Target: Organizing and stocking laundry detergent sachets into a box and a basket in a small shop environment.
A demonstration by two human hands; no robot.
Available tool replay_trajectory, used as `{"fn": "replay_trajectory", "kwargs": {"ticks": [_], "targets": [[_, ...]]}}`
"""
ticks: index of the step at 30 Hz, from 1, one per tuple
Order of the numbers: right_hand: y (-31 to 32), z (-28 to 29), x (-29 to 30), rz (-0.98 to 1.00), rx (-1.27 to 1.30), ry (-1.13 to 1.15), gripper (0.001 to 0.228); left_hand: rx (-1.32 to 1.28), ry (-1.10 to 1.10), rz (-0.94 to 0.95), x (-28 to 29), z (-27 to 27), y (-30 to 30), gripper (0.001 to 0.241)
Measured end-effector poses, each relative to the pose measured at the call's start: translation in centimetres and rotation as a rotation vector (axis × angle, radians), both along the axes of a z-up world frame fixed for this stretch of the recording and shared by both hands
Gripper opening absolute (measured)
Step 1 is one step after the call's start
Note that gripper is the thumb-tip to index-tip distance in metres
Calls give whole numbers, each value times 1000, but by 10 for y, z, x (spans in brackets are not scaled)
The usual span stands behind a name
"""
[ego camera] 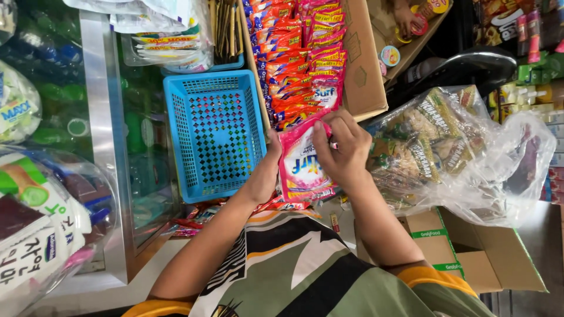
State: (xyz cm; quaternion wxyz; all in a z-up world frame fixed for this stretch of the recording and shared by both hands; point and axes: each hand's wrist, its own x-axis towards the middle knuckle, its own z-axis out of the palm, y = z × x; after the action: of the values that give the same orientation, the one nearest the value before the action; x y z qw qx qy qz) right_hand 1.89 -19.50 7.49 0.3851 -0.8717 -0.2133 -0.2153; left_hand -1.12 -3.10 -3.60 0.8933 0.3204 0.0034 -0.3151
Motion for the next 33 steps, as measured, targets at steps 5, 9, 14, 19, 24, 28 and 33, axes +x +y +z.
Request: {"fn": "replay_trajectory", "kwargs": {"ticks": [5,9,14,19,24,28,33], "targets": [[-6,-14,-2,-74,-39,33,14,726,-200,-122,-11,17,-11,66],[-20,38,-6,-23,63,171,26,938,-110,-252,-5,38,-10,54],[-39,96,-12,359,-442,162,75,971,-1037,191,-6,59,-7,53],[-38,65,-13,336,-671,210,70,1038,-1000,57,-6,59,-7,61],[-40,52,-6,382,-436,299,57,979,-949,54,-10,64,1,64],[-42,33,-8,365,-311,272,37,1032,-1024,54,-13,67,8,66],[-39,28,-13,310,-214,198,24,1165,-955,35,-15,78,11,64]]}}
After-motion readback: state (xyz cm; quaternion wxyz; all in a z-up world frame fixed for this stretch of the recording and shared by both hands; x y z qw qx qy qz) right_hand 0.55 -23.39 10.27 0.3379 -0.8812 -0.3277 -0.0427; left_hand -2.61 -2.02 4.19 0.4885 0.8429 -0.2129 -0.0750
